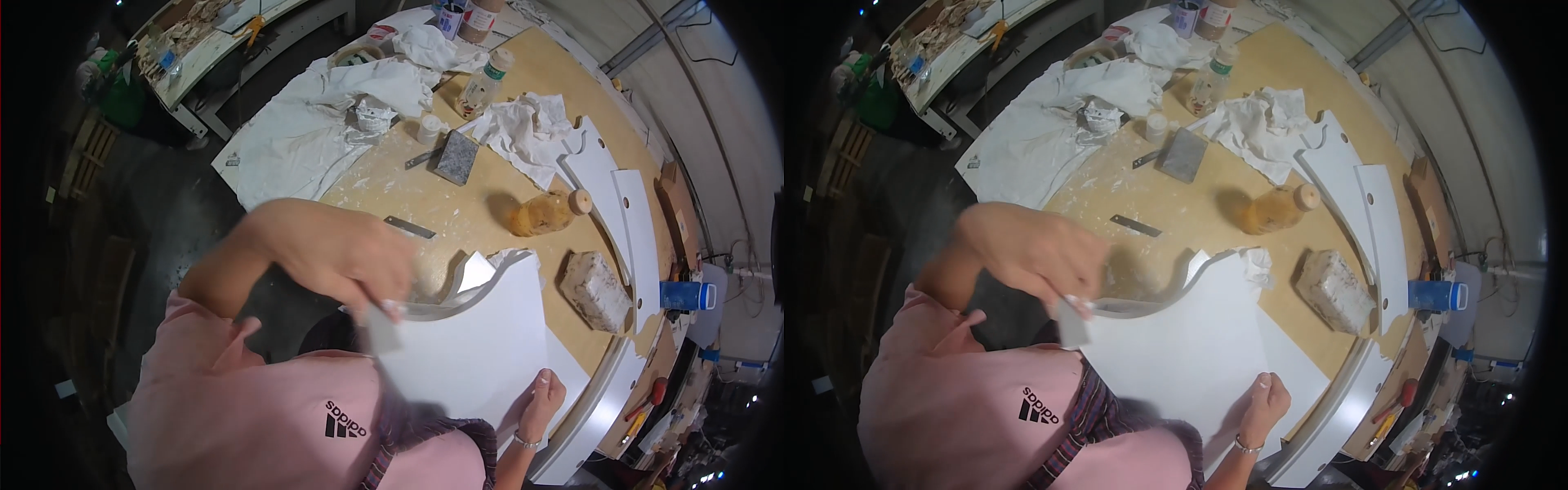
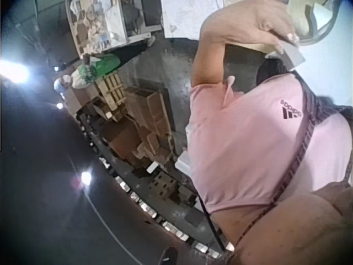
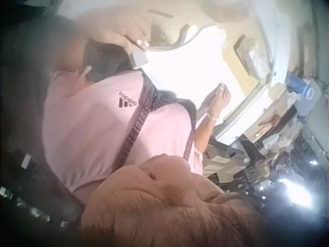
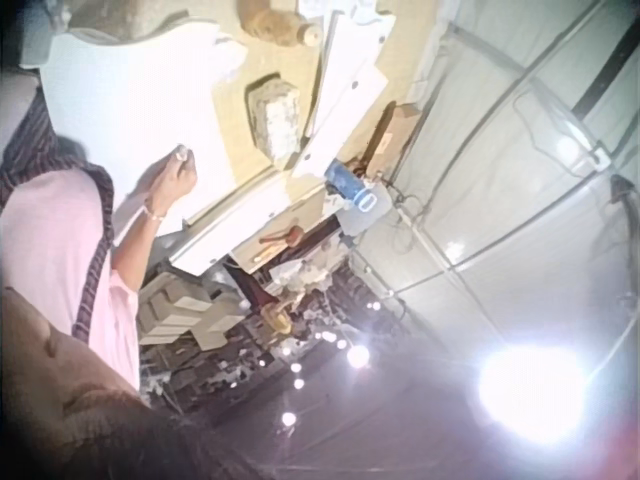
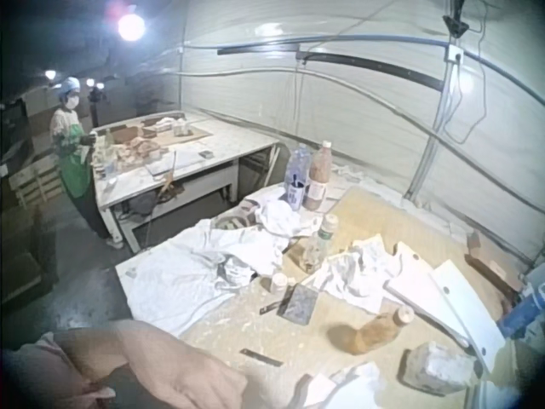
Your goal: The person applies white putty to the curved edges and holes of white furniture panels, rubs the putty into the gaps by hand and with a small block, and then wipes the panels clean with a cloth.
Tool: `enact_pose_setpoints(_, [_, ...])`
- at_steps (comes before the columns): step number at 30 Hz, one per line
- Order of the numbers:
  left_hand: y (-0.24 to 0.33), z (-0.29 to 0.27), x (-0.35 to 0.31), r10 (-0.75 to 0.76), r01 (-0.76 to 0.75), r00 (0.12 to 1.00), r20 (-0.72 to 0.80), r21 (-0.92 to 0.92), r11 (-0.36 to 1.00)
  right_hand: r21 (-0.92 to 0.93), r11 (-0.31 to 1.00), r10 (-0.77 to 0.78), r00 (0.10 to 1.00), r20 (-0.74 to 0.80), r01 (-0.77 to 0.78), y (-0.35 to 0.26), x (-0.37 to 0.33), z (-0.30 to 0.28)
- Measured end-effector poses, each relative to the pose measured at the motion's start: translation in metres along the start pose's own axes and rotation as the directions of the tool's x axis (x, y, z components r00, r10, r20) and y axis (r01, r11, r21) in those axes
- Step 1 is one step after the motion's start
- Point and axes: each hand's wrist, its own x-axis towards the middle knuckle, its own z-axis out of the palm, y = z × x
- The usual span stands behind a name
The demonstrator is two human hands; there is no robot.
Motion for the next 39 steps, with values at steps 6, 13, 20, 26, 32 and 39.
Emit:
enact_pose_setpoints(6, [0.001, 0.008, 0.015, -0.02, 0.033, 0.949, -0.316, 0.037, 0.999, 0.105, 0.994, -0.001, 1.0, 0.025, -0.001, -0.005, 0.0, 0.003])
enact_pose_setpoints(13, [0.004, 0.004, -0.012, -0.053, 0.063, 0.962, -0.268, 0.029, 0.998, 0.051, 0.999, -0.002, 0.999, -0.048, 0.004, -0.01, -0.006, 0.002])
enact_pose_setpoints(20, [-0.016, 0.027, 0.027, -0.011, 0.162, 0.872, -0.49, 0.267, 0.95, 0.03, 0.999, -0.036, 0.999, -0.038, 0.037, -0.006, -0.004, 0.004])
enact_pose_setpoints(26, [-0.017, 0.039, 0.036, 0.016, 0.165, 0.826, -0.564, 0.269, 0.949, 0.085, 0.996, -0.027, 0.999, -0.03, 0.029, -0.003, -0.005, 0.004])
enact_pose_setpoints(32, [-0.012, 0.035, 0.053, 0.125, -0.063, 0.885, -0.449, 0.15, 0.987, 0.128, 0.992, -0.019, 0.999, -0.028, 0.023, -0.003, -0.002, 0.006])
enact_pose_setpoints(39, [-0.007, 0.037, 0.056, 0.028, 0.085, 0.876, -0.482, 0.212, 0.974, 0.121, 0.993, -0.001, 1.0, -0.029, 0.005, 0.0, -0.003, 0.005])
